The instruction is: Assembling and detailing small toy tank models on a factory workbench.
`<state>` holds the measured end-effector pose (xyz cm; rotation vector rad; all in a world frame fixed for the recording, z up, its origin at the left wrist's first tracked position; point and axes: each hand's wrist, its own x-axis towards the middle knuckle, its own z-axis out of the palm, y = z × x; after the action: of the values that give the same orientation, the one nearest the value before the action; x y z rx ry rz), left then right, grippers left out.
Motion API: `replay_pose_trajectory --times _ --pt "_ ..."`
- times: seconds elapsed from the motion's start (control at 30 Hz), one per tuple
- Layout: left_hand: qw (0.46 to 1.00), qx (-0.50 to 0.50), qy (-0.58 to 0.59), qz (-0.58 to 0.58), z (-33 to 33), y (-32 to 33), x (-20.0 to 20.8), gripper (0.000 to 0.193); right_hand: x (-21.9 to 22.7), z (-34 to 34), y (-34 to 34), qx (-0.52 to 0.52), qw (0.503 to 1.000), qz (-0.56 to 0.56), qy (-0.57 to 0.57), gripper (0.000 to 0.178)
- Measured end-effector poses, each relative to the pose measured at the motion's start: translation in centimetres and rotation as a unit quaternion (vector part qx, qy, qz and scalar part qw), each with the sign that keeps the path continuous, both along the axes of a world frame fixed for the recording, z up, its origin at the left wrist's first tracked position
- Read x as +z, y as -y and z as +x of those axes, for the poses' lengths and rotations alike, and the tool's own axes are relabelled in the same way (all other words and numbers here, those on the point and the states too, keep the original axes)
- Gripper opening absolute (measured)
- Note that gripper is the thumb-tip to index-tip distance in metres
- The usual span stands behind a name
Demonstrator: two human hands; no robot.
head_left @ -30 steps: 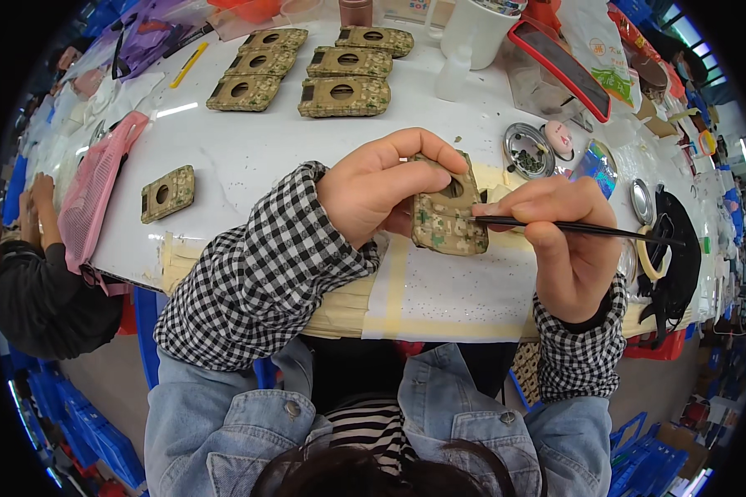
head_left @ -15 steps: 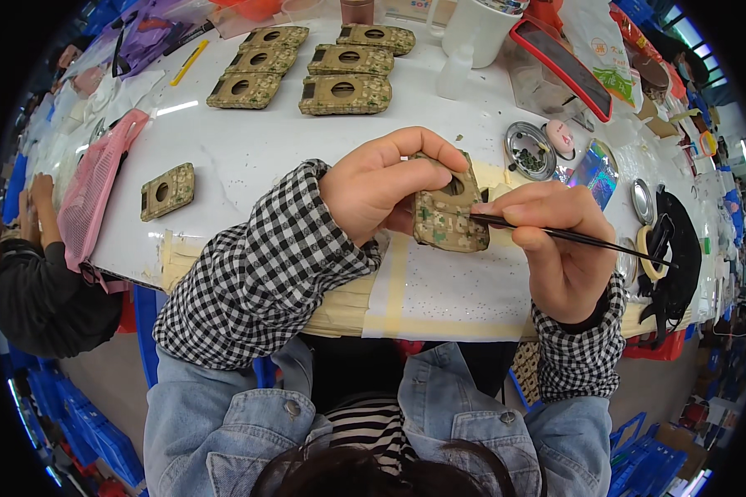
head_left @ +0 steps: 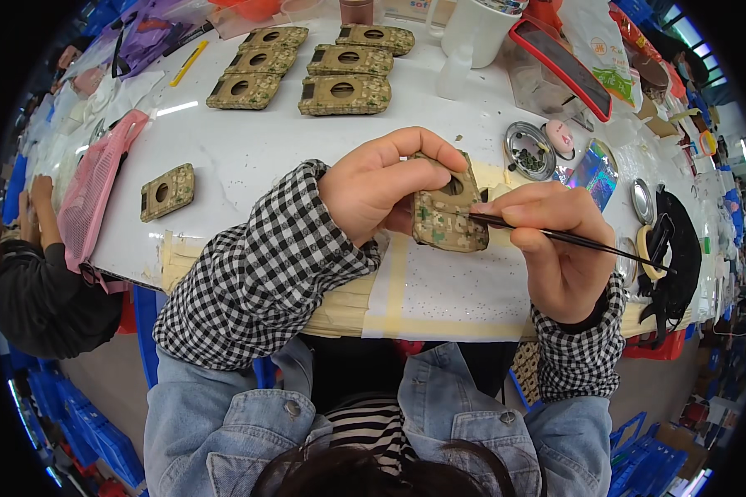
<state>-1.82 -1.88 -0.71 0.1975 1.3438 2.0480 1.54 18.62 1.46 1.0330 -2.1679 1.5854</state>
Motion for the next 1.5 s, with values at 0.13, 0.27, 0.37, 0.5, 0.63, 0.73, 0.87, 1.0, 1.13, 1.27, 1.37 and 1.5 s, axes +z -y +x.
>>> replay_pose_trajectory --times 0.13,0.27,0.37,0.5,0.63,0.73,0.87,1.0,1.13,1.27,1.37,1.5 --pt "1.000 -0.002 0.001 -0.001 0.01 0.02 0.06 0.023 0.12 -0.02 0.00 0.000 1.000 0.007 -0.004 0.015" --pt "1.000 -0.002 0.002 0.000 0.00 -0.02 0.04 0.023 0.22 -0.04 0.05 0.002 1.000 0.012 -0.013 0.015" --pt "1.000 -0.001 -0.002 0.004 -0.03 0.00 -0.12 0.023 0.30 -0.01 0.10 0.005 1.000 0.015 -0.019 0.016" --pt "1.000 -0.001 -0.002 0.004 -0.06 -0.01 -0.09 0.022 0.26 -0.01 0.10 0.004 1.000 0.015 -0.018 0.016" --pt "1.000 0.000 0.002 0.003 0.04 -0.01 0.07 0.022 0.22 -0.01 0.09 0.004 1.000 0.013 -0.018 0.017" --pt "1.000 0.001 0.002 0.000 0.05 -0.01 0.11 0.022 0.14 -0.08 0.05 0.004 1.000 0.015 -0.024 0.017" --pt "1.000 -0.004 0.002 -0.005 0.04 0.05 0.24 0.022 0.21 -0.13 -0.01 0.002 0.999 0.022 -0.031 0.017" --pt "1.000 -0.002 0.001 -0.004 0.03 -0.01 0.07 0.022 0.11 -0.06 0.06 0.002 1.000 0.014 -0.019 0.017" --pt "1.000 -0.002 0.002 -0.002 0.01 0.01 0.08 0.022 0.08 -0.08 0.06 0.001 1.000 0.016 -0.023 0.017" --pt "1.000 0.000 0.002 -0.005 0.03 -0.02 0.12 0.023 0.09 -0.12 0.05 0.004 1.000 0.015 -0.022 0.017" --pt "1.000 0.001 0.001 0.000 -0.03 -0.05 -0.12 0.023 -0.12 0.04 0.06 0.003 1.000 -0.014 0.007 0.016" --pt "1.000 -0.009 0.023 0.017 -0.17 0.11 -0.27 0.023 -0.12 0.15 -0.14 -0.006 0.999 -0.037 0.033 0.016"
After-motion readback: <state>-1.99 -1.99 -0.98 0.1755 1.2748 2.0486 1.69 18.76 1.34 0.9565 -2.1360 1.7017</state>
